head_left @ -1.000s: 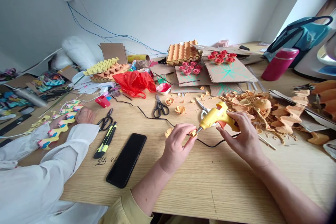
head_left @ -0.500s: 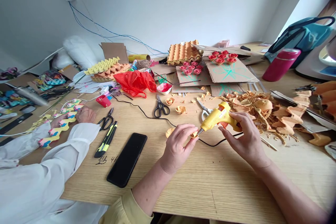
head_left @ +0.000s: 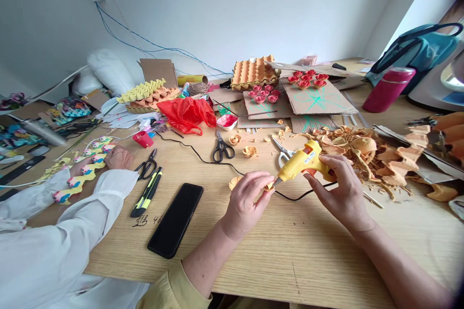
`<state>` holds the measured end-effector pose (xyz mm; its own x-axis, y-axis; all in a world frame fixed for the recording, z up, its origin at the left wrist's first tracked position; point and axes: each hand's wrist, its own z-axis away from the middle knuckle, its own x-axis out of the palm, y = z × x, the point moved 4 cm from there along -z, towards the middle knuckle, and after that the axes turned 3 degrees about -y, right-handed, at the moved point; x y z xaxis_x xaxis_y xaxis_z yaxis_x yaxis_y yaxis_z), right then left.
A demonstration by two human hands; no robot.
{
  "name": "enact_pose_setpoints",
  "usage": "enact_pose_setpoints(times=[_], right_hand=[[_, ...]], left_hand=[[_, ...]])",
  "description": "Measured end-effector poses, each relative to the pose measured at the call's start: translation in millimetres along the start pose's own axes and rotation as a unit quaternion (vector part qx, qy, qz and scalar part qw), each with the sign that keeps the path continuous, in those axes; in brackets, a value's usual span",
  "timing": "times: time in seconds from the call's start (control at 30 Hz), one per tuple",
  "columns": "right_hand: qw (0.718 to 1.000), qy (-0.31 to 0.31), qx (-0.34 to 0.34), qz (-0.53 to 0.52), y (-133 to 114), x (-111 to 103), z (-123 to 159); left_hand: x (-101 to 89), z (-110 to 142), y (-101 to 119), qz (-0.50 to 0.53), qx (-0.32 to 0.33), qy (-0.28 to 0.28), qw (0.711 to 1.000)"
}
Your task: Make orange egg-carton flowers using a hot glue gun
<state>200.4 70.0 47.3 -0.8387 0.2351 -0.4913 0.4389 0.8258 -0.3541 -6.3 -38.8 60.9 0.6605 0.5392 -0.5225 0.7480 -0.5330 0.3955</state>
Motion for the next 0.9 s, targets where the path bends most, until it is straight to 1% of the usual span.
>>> enact_pose_setpoints(times=[0.47, 0.67, 0.9], right_hand=[[1.0, 0.012, -0.005, 0.015, 3.0, -0.5, 0.7], [0.999, 0.031, -0.032, 0.017, -0.7, -2.9, -1.2], [0.998, 0.046, -0.034, 0.019, -0.3, -4.4, 2.6]], left_hand=[[-1.2, -1.6, 2.2, -0.011, 0.005, 0.007, 1.0], [-1.1, -2.6, 3.4, -0.014, 0.008, 0.017, 1.0], [-1.5, -3.7, 4.3, -0.016, 0.01, 0.02, 1.0]])
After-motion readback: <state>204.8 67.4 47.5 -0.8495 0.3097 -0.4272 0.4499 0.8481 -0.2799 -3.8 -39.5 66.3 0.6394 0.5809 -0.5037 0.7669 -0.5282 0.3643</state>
